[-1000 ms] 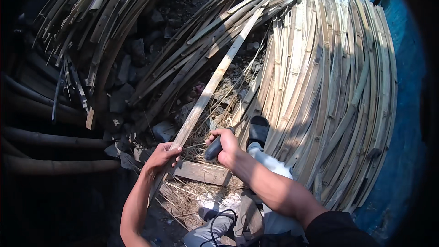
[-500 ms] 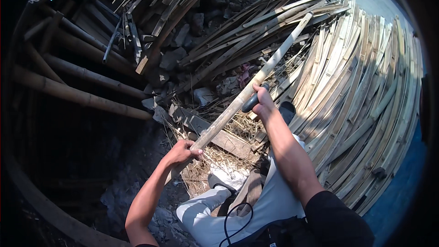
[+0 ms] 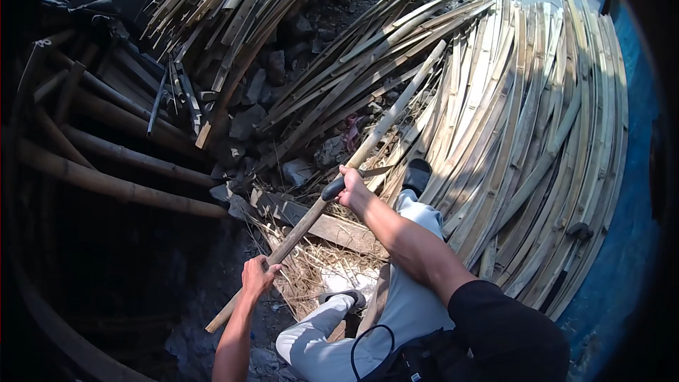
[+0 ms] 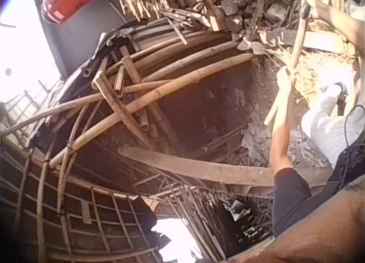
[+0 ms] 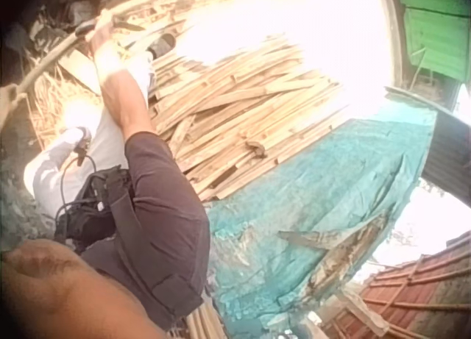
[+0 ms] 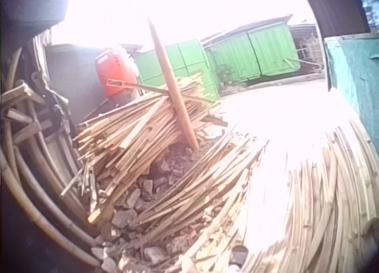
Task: The person cuts, peels, and scrapes bamboo strips using a knife by hand.
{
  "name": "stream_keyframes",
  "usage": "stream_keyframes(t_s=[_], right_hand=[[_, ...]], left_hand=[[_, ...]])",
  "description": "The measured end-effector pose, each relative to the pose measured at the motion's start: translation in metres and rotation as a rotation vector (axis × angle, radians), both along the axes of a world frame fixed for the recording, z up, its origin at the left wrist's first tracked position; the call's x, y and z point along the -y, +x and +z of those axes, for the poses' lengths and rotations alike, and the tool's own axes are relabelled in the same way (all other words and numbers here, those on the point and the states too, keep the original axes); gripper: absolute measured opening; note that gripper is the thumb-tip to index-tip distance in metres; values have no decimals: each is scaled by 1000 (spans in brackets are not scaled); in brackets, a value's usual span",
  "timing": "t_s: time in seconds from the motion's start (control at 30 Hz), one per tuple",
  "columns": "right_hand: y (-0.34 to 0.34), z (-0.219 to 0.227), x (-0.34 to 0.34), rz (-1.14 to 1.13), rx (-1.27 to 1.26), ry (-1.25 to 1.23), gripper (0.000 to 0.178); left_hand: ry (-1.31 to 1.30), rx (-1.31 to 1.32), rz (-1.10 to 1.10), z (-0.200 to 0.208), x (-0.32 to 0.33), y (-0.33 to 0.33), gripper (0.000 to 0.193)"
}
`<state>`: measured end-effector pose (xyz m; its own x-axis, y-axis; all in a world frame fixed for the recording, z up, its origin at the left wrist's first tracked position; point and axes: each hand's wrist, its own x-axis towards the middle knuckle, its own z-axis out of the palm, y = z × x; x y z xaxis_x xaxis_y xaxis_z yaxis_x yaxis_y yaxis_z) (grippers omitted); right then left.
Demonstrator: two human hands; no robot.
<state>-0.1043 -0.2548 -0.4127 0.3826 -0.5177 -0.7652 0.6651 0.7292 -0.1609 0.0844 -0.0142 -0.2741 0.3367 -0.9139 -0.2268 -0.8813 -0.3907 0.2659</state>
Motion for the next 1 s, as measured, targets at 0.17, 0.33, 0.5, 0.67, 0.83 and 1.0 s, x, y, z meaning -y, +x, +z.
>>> stream_keyframes(t_s=[0.17,0.33,0.5,0.67,0.83,1.0], right_hand=[[-5,-8,1,-2,33,6,37],[-11,-8,-1,-12,40,-48,41],[-22,-4,2,-64,138,-56,40],[-39,28,-19,-46,293,-38,37],[-47,44,-28,5,363,-125,32],[-41,57,-27,90,374,-284,23]], left_hand=[[123,-7,53,1,1,0,34],[124,5,57,1,-1,-8,35],[-333,474,-243,-23,-25,-20,11],[-672,716,-267,-25,-31,-28,7],[-688,554,-112,-25,-46,-38,29],[-658,116,49,-12,-75,-25,68]])
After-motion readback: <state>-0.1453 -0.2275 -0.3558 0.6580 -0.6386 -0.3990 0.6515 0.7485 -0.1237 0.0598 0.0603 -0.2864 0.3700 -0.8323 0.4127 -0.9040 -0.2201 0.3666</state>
